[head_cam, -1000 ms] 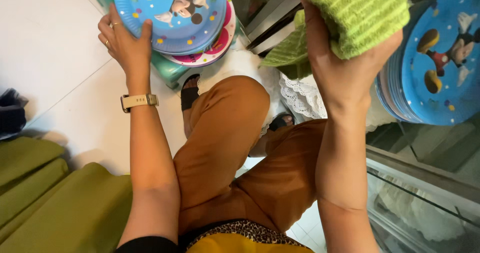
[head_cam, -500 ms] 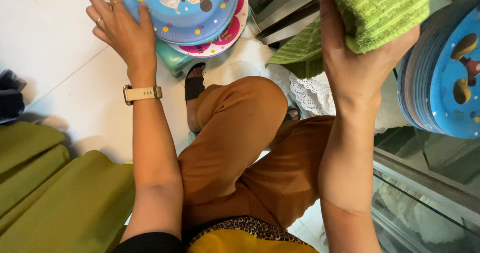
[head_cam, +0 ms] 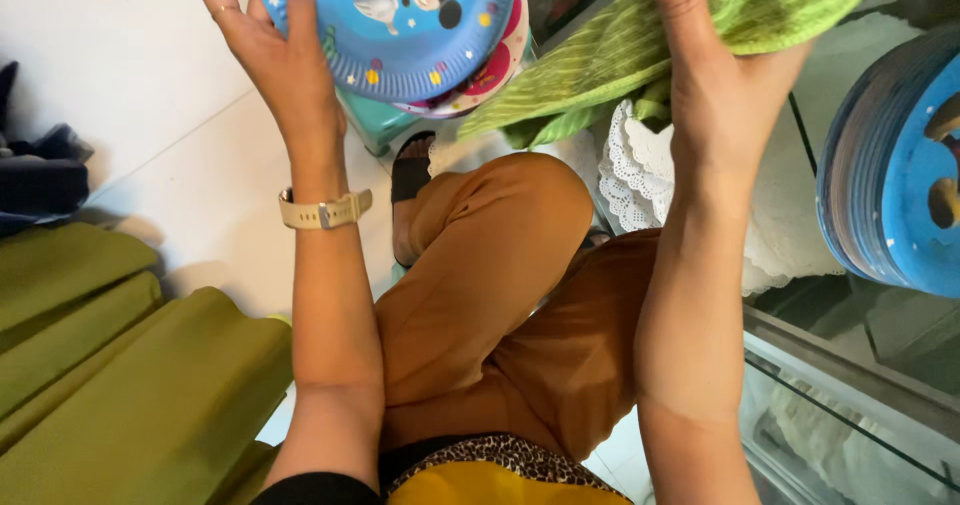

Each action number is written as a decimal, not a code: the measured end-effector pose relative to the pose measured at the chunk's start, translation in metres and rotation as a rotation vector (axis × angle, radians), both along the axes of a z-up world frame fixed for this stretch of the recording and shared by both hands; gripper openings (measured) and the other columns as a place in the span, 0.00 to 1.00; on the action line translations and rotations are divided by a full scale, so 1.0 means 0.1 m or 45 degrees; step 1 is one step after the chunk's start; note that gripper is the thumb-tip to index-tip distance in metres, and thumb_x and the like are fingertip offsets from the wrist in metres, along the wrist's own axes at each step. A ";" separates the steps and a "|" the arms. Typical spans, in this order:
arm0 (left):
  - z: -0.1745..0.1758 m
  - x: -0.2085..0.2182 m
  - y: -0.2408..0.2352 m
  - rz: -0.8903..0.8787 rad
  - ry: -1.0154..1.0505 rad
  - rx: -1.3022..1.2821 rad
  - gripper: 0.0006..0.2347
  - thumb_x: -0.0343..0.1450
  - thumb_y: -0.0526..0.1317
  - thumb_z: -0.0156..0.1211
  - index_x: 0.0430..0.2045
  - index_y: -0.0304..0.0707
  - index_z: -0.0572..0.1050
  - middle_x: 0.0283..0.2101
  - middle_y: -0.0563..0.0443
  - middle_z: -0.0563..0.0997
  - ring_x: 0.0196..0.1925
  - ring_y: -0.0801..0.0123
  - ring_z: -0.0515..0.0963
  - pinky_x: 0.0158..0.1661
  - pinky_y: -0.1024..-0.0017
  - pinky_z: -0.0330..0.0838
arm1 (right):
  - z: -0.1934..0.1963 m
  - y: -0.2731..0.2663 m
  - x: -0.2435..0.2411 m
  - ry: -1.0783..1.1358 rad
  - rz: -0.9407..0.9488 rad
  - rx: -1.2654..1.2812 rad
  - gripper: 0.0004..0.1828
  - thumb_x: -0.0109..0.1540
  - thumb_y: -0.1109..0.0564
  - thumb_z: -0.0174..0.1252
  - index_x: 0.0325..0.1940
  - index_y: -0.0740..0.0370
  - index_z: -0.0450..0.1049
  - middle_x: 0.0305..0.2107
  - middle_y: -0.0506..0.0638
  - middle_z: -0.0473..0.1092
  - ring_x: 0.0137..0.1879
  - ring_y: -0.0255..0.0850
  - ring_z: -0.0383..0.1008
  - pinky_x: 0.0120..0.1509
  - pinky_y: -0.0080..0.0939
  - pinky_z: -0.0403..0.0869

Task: The person wipes blue paper plates featuring a cartoon character using a green cloth. They handle the plates one by one, wiping both sides, and place them into a stack on a glass shelf.

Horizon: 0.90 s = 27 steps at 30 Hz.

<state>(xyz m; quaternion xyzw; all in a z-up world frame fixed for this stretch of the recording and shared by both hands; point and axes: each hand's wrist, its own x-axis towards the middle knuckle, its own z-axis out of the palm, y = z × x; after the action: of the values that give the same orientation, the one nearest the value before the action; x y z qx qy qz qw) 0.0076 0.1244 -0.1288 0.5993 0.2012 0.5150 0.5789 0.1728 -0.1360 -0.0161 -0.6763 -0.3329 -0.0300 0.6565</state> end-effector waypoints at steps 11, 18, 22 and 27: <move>1.07 0.04 -1.17 -0.825 -0.096 -0.354 0.18 0.88 0.44 0.50 0.75 0.48 0.63 0.77 0.50 0.65 0.81 0.61 0.66 0.82 0.60 0.63 | 0.21 0.13 -0.03 0.707 -0.068 0.412 0.24 0.63 0.54 0.74 0.59 0.61 0.73 0.48 0.53 0.78 0.54 0.46 0.81 0.61 0.48 0.81; 1.26 0.14 -1.58 -0.880 0.019 0.117 0.20 0.87 0.46 0.43 0.77 0.48 0.62 0.79 0.54 0.62 0.84 0.64 0.54 0.83 0.59 0.42 | 0.32 -0.03 -0.35 0.170 -0.143 -0.006 0.20 0.70 0.54 0.68 0.63 0.65 0.76 0.52 0.61 0.78 0.59 0.46 0.77 0.62 0.60 0.79; 1.03 0.16 -1.73 -0.824 -0.104 -0.134 0.21 0.86 0.43 0.42 0.78 0.43 0.57 0.79 0.48 0.60 0.79 0.62 0.58 0.80 0.57 0.48 | 0.45 -0.08 -0.56 -0.195 0.159 -0.041 0.30 0.66 0.58 0.68 0.70 0.65 0.68 0.61 0.63 0.73 0.71 0.47 0.68 0.78 0.65 0.67; 1.08 0.22 -1.66 -0.549 -0.458 -0.601 0.21 0.86 0.44 0.38 0.76 0.47 0.55 0.72 0.38 0.71 0.63 0.50 0.82 0.70 0.48 0.72 | 0.25 -0.17 -0.82 -0.275 0.385 -0.193 0.34 0.63 0.51 0.65 0.73 0.57 0.68 0.67 0.53 0.69 0.70 0.54 0.73 0.78 0.56 0.68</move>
<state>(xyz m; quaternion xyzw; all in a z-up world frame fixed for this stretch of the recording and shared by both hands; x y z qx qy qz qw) 0.0297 -0.0421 -0.0213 0.3777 0.0783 0.4178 0.8226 0.0905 -0.1534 0.0090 -0.6590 -0.5005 0.0217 0.5611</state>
